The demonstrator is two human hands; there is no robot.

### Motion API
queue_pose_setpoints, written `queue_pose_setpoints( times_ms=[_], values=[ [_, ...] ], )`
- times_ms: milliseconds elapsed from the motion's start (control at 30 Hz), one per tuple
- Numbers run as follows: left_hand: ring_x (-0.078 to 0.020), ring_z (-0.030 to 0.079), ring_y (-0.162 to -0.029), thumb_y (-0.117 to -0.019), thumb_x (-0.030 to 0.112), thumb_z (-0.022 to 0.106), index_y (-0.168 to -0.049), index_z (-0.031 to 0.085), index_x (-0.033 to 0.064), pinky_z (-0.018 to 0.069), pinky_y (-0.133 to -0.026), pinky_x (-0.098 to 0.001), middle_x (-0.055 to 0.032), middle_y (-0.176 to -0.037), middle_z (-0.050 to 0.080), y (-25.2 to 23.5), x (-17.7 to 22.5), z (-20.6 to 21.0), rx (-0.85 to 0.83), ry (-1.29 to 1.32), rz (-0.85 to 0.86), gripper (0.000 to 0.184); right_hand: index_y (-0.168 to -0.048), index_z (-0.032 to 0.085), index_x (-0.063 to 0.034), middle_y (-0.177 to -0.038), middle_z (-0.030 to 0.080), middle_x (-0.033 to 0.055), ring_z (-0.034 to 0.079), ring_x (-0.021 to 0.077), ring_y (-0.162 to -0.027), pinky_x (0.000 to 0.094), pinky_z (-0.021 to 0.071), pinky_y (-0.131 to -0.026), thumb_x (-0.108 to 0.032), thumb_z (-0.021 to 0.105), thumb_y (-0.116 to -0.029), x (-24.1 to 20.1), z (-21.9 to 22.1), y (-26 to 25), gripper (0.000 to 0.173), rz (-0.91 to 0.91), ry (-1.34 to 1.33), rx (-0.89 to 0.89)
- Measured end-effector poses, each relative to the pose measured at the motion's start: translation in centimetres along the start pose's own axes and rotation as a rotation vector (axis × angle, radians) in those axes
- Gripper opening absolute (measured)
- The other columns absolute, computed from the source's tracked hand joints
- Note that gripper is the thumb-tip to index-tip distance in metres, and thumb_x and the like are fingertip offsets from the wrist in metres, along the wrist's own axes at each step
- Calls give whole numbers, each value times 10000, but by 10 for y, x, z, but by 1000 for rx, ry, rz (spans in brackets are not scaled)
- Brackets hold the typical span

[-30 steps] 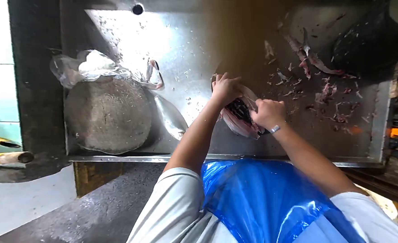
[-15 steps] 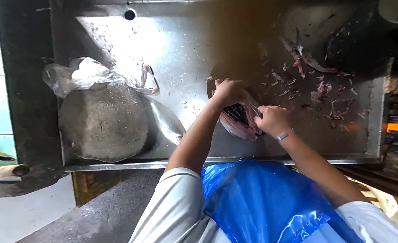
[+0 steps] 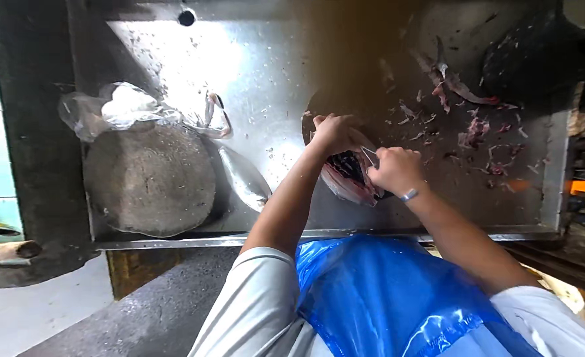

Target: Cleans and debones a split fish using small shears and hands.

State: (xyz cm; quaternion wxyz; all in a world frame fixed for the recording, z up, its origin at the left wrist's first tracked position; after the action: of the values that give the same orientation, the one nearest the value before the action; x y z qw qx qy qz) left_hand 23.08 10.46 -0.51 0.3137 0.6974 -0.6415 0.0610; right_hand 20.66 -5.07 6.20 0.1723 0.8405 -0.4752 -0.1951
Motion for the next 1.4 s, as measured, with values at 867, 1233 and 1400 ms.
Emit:
queue_pose_setpoints(
  times_ms=[867,1233,1400],
  values=[
    [-246,611,-1221,-721,539,876,-1375,627,378,314,-1093,-665,42,-1254,720,-4,-3,0,0,44,-15,718,-919,714,-67,-915,724,202,702,429,-930,667,507,-741,-272,630,-924,9,-11,7,222,83,-46,-64],
    [-229,607,-1220,-708,525,874,-1368,628,382,305,-1095,-667,55,-1251,714,-3,-4,3,11,52,-26,719,-942,727,-72,-900,728,191,708,420,-909,650,514,-711,-271,627,-921,15,-5,13,224,102,-50,-73],
    [-234,613,-1213,-710,514,881,-1365,629,367,323,-1080,-669,46,-1251,714,-1,-2,4,1,46,-8,717,-966,728,-77,-922,730,194,709,419,-930,657,515,-728,-245,609,-930,7,-3,9,209,96,-96,-63]
  ],
)
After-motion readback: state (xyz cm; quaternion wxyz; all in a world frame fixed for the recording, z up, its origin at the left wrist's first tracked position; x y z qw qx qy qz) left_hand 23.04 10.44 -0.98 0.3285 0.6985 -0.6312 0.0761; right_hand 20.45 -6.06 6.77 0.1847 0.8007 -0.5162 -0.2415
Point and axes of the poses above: each hand's wrist, its own y-axis away from the middle knuckle, its own z-axis out of the palm, x = y × z, the point moved 10 cm from there along -y, towards the middle knuckle
